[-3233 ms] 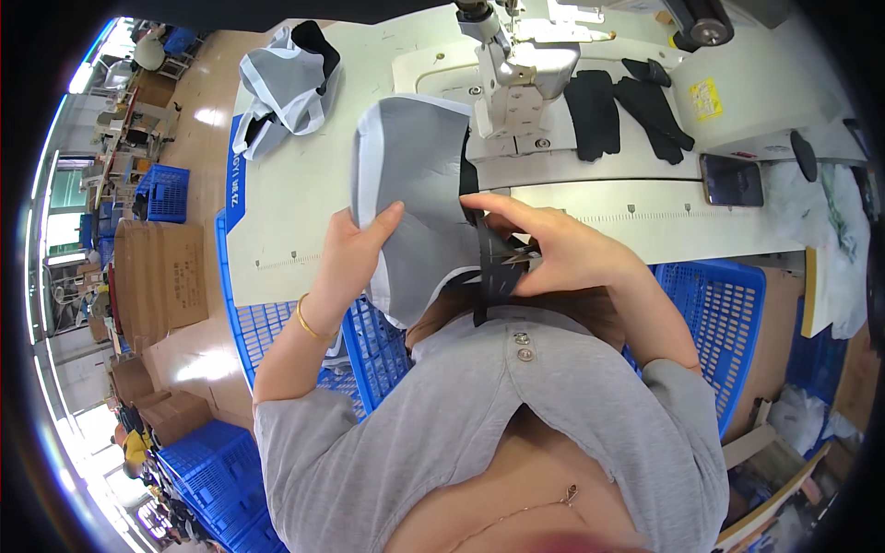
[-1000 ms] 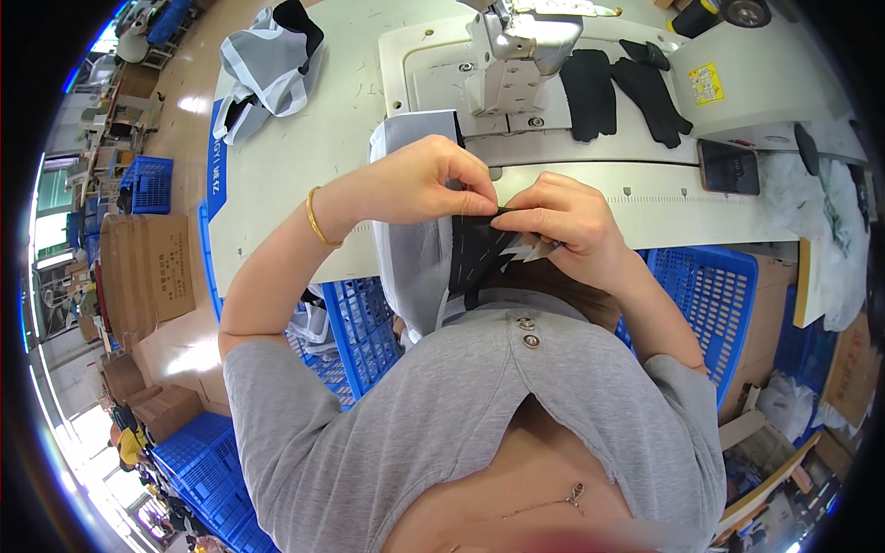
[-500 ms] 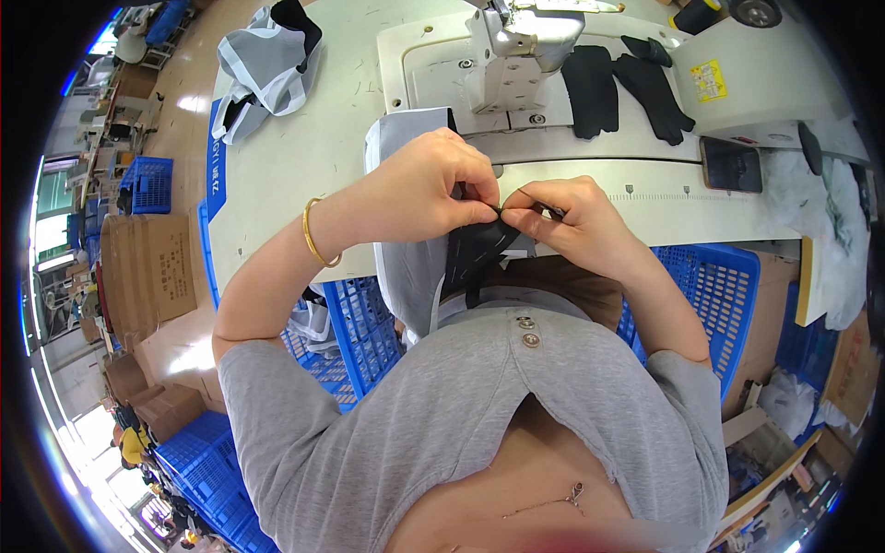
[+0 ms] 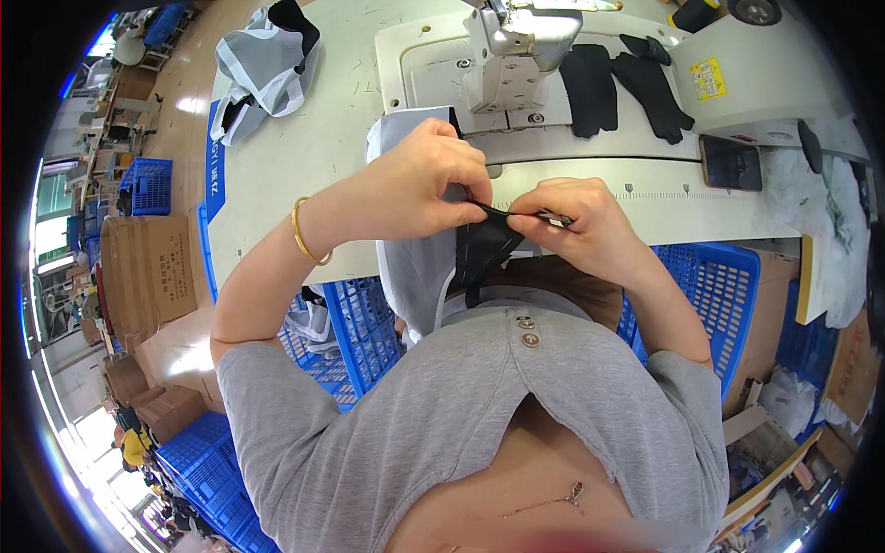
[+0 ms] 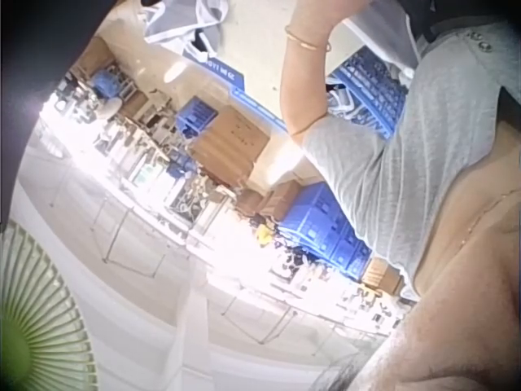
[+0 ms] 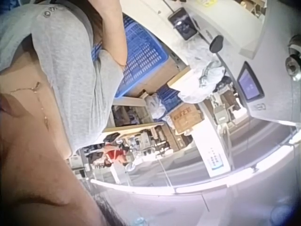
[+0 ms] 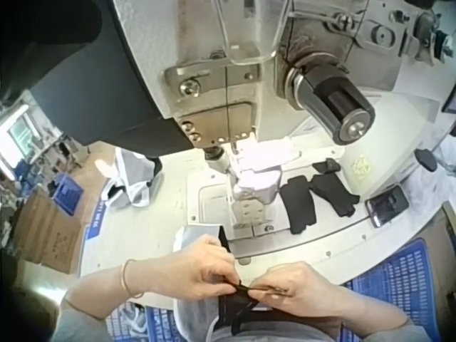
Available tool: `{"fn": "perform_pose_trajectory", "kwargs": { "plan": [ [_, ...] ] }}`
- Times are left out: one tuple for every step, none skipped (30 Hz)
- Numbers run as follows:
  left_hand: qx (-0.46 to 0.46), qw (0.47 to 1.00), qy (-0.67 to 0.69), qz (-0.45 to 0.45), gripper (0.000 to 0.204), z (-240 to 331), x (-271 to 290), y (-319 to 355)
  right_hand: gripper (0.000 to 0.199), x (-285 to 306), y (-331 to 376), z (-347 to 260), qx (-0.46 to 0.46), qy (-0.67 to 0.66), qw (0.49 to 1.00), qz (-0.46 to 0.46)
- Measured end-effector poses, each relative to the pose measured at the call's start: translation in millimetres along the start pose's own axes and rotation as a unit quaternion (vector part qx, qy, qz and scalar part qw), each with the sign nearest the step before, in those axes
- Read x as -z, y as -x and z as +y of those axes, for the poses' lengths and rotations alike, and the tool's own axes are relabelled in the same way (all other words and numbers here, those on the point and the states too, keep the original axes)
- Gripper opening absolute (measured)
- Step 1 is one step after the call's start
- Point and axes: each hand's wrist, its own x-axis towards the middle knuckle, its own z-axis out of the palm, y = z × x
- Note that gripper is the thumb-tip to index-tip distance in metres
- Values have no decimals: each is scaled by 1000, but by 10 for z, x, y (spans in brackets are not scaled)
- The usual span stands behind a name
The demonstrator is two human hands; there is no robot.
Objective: Stitching black material onto shoe uppers using an industrial sewing machine.
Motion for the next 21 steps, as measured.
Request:
{"fn": "perform_pose_trajectory", "kwargs": {
  "plan": [
    [0, 1000, 0, 0, 10, 4, 4, 7, 9, -1, 12, 0, 3, 2, 1000, 7],
    [6, 1000, -15, 3, 10, 10, 19, 18, 9, -2, 18, -3, 7, 4, 1000, 13],
    [12, 999, -30, 6, 11, 14, 27, 31, 9, -4, 26, -11, 8, 4, 1000, 13],
    [12, 999, -29, 6, 11, 10, 19, 44, 9, -8, 38, -20, 6, 0, 1000, 16],
    [9, 1000, -21, 10, 12, -6, 13, 54, 8, -8, 39, -26, 5, -3, 1000, 20],
    [6, 1000, -13, 15, 12, -24, 4, 65, 8, -14, 47, -25, 5, -3, 1000, 19],
    [6, 1000, -12, 15, 12, -43, -5, 75, 8, -24, 58, -19, 1, -4, 1000, 25],
    [10, 1000, -3, 29, 12, -73, 1, 77, 8, -23, 52, -9, -2, -5, 1000, 31],
    [15, 999, 8, 44, 13, -102, 6, 82, 8, -16, 45, -4, -2, -6, 1000, 30],
    [17, 999, 9, 44, 13, -131, 9, 90, 10, -5, 36, 0, -10, -8, 1000, 23],
    [21, 999, 22, 43, 13, -119, 22, 100, 13, 10, 44, -27, -14, -7, 1000, 20],
    [26, 998, 34, 41, 12, -106, 35, 106, 13, 16, 48, -51, -11, -5, 1000, 22],
    [24, 998, 31, 42, 12, -87, 49, 110, 13, 21, 50, -75, -13, -7, 1000, 27],
    [26, 998, 44, 42, 12, -96, 60, 107, 13, 22, 37, -75, -18, -11, 999, 30],
    [27, 997, 56, 43, 11, -99, 77, 104, 13, 25, 24, -81, -18, -11, 999, 30],
    [27, 997, 55, 43, 11, -90, 103, 101, 12, 30, 9, -94, -7, 9, 999, 41],
    [26, 996, 52, 60, 10, -82, 125, 97, 12, 26, -1, -100, 3, 30, 998, 52],
    [24, 996, 48, 77, 10, -69, 164, 87, 12, 12, -11, -116, 7, 32, 998, 53],
    [22, 996, 43, 79, 10, -40, 235, 66, 12, -14, -25, -137, -2, 38, 995, 90],
    [34, 995, 49, 76, 9, 0, 311, 36, 11, -45, -34, -153, -10, 46, 991, 128],
    [45, 995, 54, 73, 8, 33, 383, 6, 11, -82, -55, -169, -4, 50, 990, 132]
  ]
}}
